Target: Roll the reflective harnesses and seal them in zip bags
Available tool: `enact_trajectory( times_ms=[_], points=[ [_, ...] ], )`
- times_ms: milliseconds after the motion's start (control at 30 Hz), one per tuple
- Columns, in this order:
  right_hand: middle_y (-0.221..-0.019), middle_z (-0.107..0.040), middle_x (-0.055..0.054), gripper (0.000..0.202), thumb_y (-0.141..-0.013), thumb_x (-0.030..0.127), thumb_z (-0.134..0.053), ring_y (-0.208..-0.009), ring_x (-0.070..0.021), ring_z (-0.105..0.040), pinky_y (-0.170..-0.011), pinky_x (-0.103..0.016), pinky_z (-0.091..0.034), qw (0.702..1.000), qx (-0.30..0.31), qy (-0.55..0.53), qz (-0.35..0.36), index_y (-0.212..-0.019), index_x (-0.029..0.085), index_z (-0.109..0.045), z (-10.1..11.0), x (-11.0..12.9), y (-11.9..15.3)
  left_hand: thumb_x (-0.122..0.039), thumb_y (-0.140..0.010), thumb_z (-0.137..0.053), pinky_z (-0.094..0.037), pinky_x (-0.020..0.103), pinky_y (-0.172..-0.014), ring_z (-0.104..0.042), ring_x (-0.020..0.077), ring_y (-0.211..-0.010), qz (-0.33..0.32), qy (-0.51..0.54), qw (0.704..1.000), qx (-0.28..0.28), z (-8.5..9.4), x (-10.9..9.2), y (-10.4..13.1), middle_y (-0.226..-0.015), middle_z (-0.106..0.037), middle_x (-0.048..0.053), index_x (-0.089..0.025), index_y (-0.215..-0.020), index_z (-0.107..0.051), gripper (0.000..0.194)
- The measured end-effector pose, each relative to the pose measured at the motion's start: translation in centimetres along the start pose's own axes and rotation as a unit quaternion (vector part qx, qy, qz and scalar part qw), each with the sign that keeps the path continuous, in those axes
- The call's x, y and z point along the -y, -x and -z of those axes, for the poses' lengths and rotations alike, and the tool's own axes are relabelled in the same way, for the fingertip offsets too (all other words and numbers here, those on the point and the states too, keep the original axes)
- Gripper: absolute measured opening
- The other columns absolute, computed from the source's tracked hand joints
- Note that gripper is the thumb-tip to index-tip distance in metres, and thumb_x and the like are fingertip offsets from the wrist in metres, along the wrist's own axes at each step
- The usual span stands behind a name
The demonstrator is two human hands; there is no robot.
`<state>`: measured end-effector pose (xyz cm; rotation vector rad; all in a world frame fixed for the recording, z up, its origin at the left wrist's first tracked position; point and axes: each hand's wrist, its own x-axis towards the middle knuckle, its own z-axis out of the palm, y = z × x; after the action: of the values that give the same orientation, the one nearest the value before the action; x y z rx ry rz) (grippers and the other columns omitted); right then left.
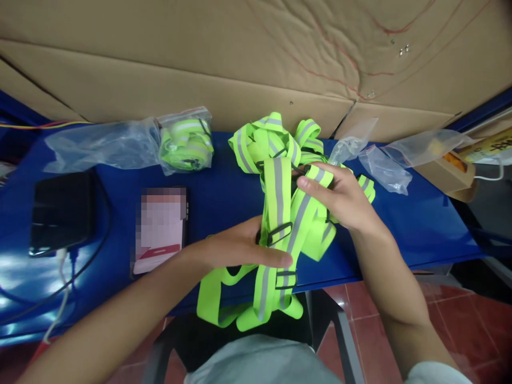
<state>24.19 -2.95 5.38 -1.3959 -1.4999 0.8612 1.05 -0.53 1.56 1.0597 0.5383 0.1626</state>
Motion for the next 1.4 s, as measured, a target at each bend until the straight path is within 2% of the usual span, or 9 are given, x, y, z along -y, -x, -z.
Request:
enact_trajectory(
  times_ms=[100, 267, 400, 600, 767, 900, 1000, 1133, 1400],
  points=[
    [-0.105, -0.079, -0.003, 0.032, -0.087, 0.049, -0.08, -0.099, -0.0231, -0.074, -0.091, -0.037, -0.06, 0.994, 0.03, 0.045, 0.093, -0.108, 0.025, -0.079, 0.4, 0.7, 0.4, -0.056, -0.063, -0.095, -0.056, 0.044, -0.103, -0.068, 0.0328, -0.122, -0.039, 0.021, 0.999, -0.02, 1.1, -0.8, 0.3, -0.133, -0.072, 0.01, -0.026, -0.134, -0.067, 0.082],
    [-0.122, -0.073, -0.008, 0.04, -0.087, 0.051, -0.08, -0.113, -0.0249, -0.069, -0.101, -0.04, -0.057, 0.979, -0.01, 0.084, 0.186, -0.118, 0.026, -0.075, -0.6, 1.1, 0.6, -0.06, -0.086, -0.077, -0.047, 0.046, -0.118, -0.064, 0.0317, -0.131, -0.146, -0.093, 0.963, -0.206, -0.4, -0.7, 0.0, -0.128, -0.075, 0.007, -0.024, -0.118, -0.076, 0.048],
    [-0.124, -0.07, -0.007, 0.056, -0.085, 0.063, -0.077, -0.101, -0.0226, -0.069, -0.09, -0.038, -0.058, 0.993, -0.037, 0.06, 0.09, -0.126, 0.026, -0.069, -1.8, -0.1, 0.4, -0.054, -0.092, -0.072, -0.05, 0.04, -0.115, -0.066, 0.0276, -0.127, -0.208, -0.078, 0.94, -0.261, -0.8, -0.4, -0.6, -0.126, -0.076, 0.005, -0.024, -0.117, -0.076, 0.039],
    [-0.062, -0.054, 0.002, 0.049, -0.088, 0.066, -0.07, -0.06, -0.0126, -0.049, -0.057, -0.028, -0.043, 0.999, -0.015, -0.01, -0.03, -0.071, 0.02, -0.067, -2.9, -0.5, 0.7, -0.05, -0.091, -0.074, -0.047, 0.037, -0.116, -0.065, 0.0273, -0.127, -0.211, -0.098, 0.915, -0.329, 0.1, -1.0, -0.9, -0.118, -0.078, 0.003, -0.024, -0.112, -0.077, 0.033],
    [-0.097, -0.077, -0.001, 0.032, -0.09, 0.057, -0.074, -0.09, -0.0202, -0.07, -0.083, -0.035, -0.058, 0.989, -0.004, -0.137, -0.046, -0.097, 0.027, -0.081, -4.2, -1.0, 1.0, -0.043, -0.082, -0.085, -0.046, 0.04, -0.118, -0.063, 0.0284, -0.129, -0.206, -0.076, 0.928, -0.3, -0.5, -0.6, -0.9, -0.119, -0.078, 0.004, -0.023, -0.11, -0.076, 0.036],
    [-0.128, -0.073, -0.004, 0.024, -0.093, 0.045, -0.074, -0.125, -0.0252, -0.065, -0.109, -0.044, -0.052, 0.997, -0.002, -0.047, 0.061, -0.111, 0.029, -0.08, -3.8, -1.1, 0.8, -0.045, -0.081, -0.085, -0.044, 0.044, -0.12, -0.063, 0.0288, -0.13, -0.192, -0.037, 0.93, -0.31, -0.4, 0.4, -0.8, -0.122, -0.076, 0.006, -0.023, -0.113, -0.074, 0.041],
    [-0.156, -0.054, -0.009, 0.067, -0.085, 0.039, -0.084, -0.135, -0.0277, -0.058, -0.116, -0.047, -0.047, 0.984, 0.004, 0.067, 0.164, -0.147, 0.031, -0.059, -2.5, -0.6, 0.5, -0.046, -0.081, -0.085, -0.043, 0.045, -0.121, -0.064, 0.0293, -0.128, -0.174, -0.08, 0.934, -0.301, 0.0, 0.5, -0.6, -0.115, -0.078, 0.005, -0.025, -0.115, -0.074, 0.042],
    [-0.141, -0.067, -0.008, 0.049, -0.095, 0.036, -0.073, -0.13, -0.0285, -0.063, -0.113, -0.045, -0.052, 0.955, 0.092, 0.179, 0.22, -0.142, 0.03, -0.065, -1.5, -0.3, 0.8, -0.045, -0.082, -0.083, -0.05, 0.042, -0.112, -0.067, 0.0287, -0.121, -0.16, -0.124, 0.951, -0.233, -0.3, -0.2, -0.4, -0.117, -0.077, 0.003, -0.024, -0.113, -0.074, 0.038],
    [-0.108, -0.08, -0.004, 0.02, -0.095, 0.038, -0.074, -0.102, -0.0244, -0.074, -0.093, -0.038, -0.059, 0.973, -0.041, 0.157, 0.167, -0.11, 0.027, -0.08, -2.9, 0.3, 1.5, -0.031, -0.079, -0.085, -0.061, 0.036, -0.081, -0.076, 0.0248, -0.086, -0.044, 0.152, 0.986, -0.055, -2.1, 0.0, -0.8, -0.09, -0.08, 0.007, -0.017, -0.1, -0.076, 0.028]
  ],
)
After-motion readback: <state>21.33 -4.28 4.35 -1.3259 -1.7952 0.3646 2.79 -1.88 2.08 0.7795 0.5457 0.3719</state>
